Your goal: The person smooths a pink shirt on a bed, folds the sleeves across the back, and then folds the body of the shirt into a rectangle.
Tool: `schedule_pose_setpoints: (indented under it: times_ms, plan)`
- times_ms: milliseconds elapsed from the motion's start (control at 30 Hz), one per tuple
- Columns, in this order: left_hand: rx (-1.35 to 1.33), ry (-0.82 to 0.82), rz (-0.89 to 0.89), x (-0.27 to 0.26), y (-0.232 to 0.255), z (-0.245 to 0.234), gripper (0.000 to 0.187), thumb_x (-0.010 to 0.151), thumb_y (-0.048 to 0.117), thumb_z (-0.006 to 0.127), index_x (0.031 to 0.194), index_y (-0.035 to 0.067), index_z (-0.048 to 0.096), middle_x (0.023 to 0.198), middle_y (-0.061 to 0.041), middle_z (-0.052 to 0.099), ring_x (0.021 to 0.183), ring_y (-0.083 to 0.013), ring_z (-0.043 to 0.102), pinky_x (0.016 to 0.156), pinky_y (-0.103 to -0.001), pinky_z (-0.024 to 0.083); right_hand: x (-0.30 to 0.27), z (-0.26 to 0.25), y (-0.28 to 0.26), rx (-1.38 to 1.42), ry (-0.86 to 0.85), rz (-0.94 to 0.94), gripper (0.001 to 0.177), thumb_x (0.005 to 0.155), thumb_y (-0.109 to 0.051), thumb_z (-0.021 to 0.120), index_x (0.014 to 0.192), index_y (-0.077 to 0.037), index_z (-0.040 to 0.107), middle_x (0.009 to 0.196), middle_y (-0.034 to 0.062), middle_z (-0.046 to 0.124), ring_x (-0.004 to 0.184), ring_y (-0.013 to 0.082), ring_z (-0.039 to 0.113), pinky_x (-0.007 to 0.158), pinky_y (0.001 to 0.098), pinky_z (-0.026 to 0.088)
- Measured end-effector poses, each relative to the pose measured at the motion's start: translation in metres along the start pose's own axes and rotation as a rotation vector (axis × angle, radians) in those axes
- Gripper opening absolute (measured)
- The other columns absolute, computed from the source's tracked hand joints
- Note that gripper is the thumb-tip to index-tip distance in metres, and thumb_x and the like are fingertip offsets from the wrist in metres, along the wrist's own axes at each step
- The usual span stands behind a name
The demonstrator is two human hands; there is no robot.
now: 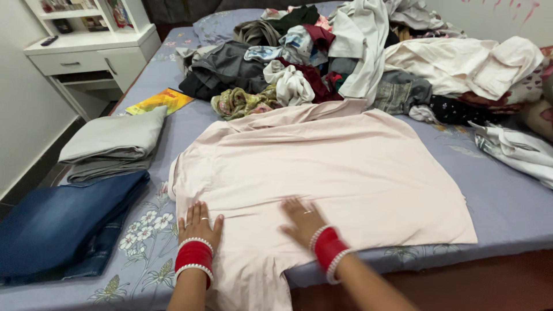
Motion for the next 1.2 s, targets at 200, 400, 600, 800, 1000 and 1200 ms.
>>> schedule_pose_setpoints:
  times_ms: [200, 400, 600, 800, 1000, 1200]
  plan:
    - [-0.035, 0.058, 0.005, -0.002, 0.002, 0.001, 0.083, 0.097, 0.065, 0.03, 0.161, 0.013, 0.018, 0.17, -0.004, 0.013, 0.157, -0.0194, 0.008, 0.126, -0.044, 0.006, -0.105, -0.056, 0.24, -0.182, 0.208, 0.495, 0.074, 0.098, -0.059, 0.043, 0.159, -0.02, 0.027, 0.169, 0.0012, 0.021, 0.155, 0.0219, 0.018, 0.123, 0.0552, 0.016]
    - [-0.162, -0.014, 0.082, -0.051, 0.085, -0.014, 0.098, 0.088, 0.08, 0.04, 0.161, 0.015, 0.025, 0.171, -0.004, 0.018, 0.16, -0.0213, 0.011, 0.127, -0.058, 0.004, -0.136, -0.077, 0.234, -0.205, 0.168, 0.551, 0.076, 0.095, -0.063, 0.045, 0.158, -0.023, 0.031, 0.167, 0.0029, 0.022, 0.155, 0.0224, 0.015, 0.121, 0.0593, 0.011]
    - [0.04, -0.334, 0.474, -0.146, 0.206, -0.042, 0.097, 0.089, 0.071, 0.049, 0.162, 0.017, 0.013, 0.172, -0.007, 0.004, 0.159, -0.0312, -0.004, 0.121, -0.07, -0.003, -0.114, -0.049, 0.025, -0.114, -0.111, -0.202, 0.079, 0.088, -0.046, 0.066, 0.155, -0.02, 0.033, 0.165, 0.008, 0.024, 0.154, 0.0257, 0.016, 0.122, 0.057, 0.01]
    - [0.154, -0.421, 0.55, -0.163, 0.203, -0.057, 0.099, 0.091, 0.04, 0.066, 0.164, 0.008, 0.008, 0.173, -0.012, 0.001, 0.159, -0.0358, -0.001, 0.124, -0.062, 0.007, -0.125, -0.068, 0.016, -0.012, -0.139, -0.262, 0.085, 0.077, -0.013, 0.066, 0.157, -0.021, 0.038, 0.168, 0.0045, 0.03, 0.154, 0.0247, 0.02, 0.124, 0.0524, 0.012]
    - [0.296, -0.439, 0.404, -0.169, 0.165, -0.046, 0.097, 0.093, -0.005, 0.062, 0.165, 0.015, 0.0, 0.174, 0.0, -0.006, 0.159, -0.0332, 0.006, 0.123, -0.063, 0.015, -0.117, -0.051, 0.115, -0.074, -0.048, -0.028, 0.078, 0.085, 0.006, 0.054, 0.153, -0.031, 0.045, 0.161, -0.0015, 0.04, 0.15, 0.0226, 0.033, 0.122, 0.0386, 0.026]
    - [0.364, -0.359, 0.111, -0.166, 0.063, -0.046, 0.073, 0.101, 0.007, 0.057, 0.16, 0.023, 0.017, 0.169, 0.002, 0.013, 0.152, -0.0256, 0.028, 0.12, -0.066, 0.024, -0.168, -0.071, 0.217, -0.096, 0.107, 0.313, 0.062, 0.101, -0.002, 0.047, 0.146, -0.045, 0.053, 0.159, 0.0073, 0.041, 0.138, 0.025, 0.052, 0.116, 0.0329, 0.04]
Point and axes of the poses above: each hand's wrist, its own x-axis towards the middle knuckle, its own z-axis out of the palm, y = z × x, the point moved 6 cm from there along x, towards the middle knuckle
